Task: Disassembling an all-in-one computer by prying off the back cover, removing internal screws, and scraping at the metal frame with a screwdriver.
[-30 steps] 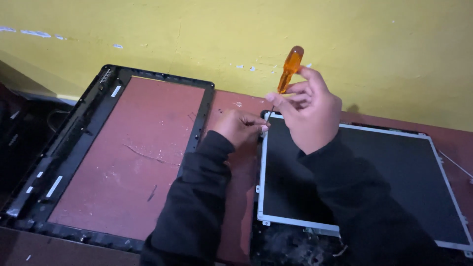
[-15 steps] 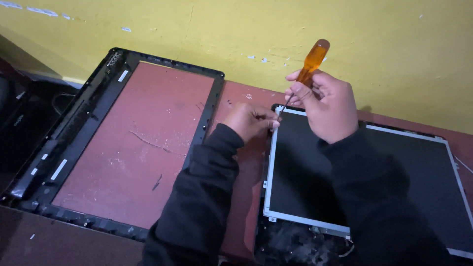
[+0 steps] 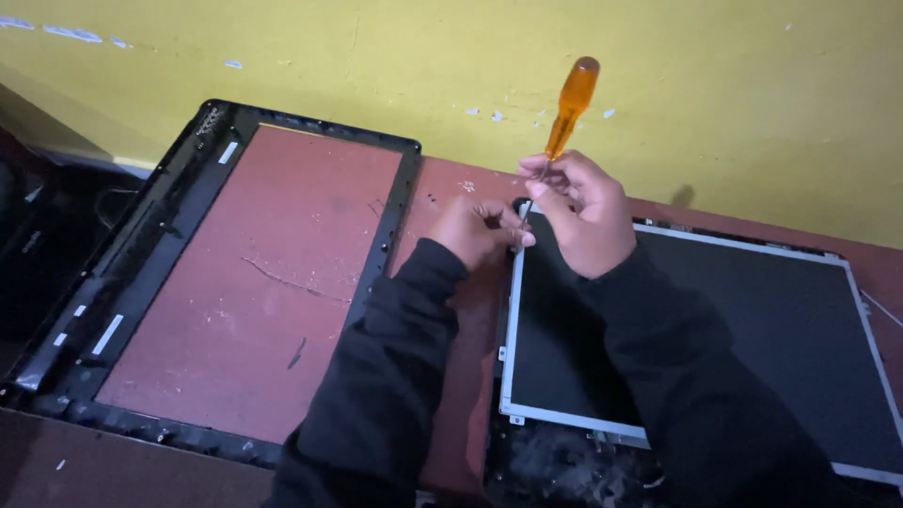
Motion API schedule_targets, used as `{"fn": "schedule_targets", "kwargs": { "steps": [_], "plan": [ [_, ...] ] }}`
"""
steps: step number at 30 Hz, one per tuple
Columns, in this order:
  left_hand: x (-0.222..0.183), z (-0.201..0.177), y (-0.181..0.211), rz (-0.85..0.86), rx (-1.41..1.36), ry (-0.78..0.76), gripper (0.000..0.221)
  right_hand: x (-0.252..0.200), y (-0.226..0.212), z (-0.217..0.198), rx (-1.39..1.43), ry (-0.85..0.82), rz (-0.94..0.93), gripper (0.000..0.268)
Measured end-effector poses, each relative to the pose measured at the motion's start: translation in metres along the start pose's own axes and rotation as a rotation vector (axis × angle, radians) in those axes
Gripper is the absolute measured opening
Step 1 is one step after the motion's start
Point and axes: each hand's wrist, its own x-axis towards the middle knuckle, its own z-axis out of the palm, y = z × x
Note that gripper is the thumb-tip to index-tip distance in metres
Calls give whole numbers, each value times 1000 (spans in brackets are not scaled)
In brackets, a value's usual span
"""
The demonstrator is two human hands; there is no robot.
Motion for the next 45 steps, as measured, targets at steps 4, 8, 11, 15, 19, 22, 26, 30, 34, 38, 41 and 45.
{"fn": "schedule_targets", "kwargs": {
  "steps": [4, 8, 11, 15, 19, 22, 26, 30, 34, 38, 41, 45],
  "plan": [
    [-5, -1, 14, 24, 166, 44, 29, 0, -8, 2, -158, 22, -85, 13],
    [-6, -5, 18, 13, 267, 25, 38, 0, -5, -2, -281, 11, -107, 11],
    [-7, -2, 26, 120, 74, 45, 20, 0, -4, -3, -314, 13, -115, 16],
    [-10, -4, 29, 56, 38, 103, 21, -1, -3, -5, -352, 2, -104, 18],
    [0, -1, 3, 23, 34, 73, 44, -2, -4, -1, -356, -2, -122, 19],
    [-12, -3, 39, 44, 41, 3, 25, -2, -10, -2, -353, -27, -98, 19],
    [-7, 4, 18, 3, 74, 53, 22, -2, -11, -3, -355, -24, -84, 20],
    [-8, 0, 25, 2, 2, 60, 44, -2, -13, -4, -375, -51, -78, 20],
    [-10, 0, 26, 92, -26, 22, 22, -2, -7, -4, -403, -34, -121, 20],
    [-8, 2, 24, 48, 12, 82, 21, -2, -10, -5, -371, -33, -87, 19],
    [-6, 2, 19, -24, -41, 126, 34, -2, -10, -6, -380, -64, -53, 21],
    [-4, -4, 23, 66, -49, 50, 48, -2, -8, -7, -414, -55, -85, 20]
  ]
}}
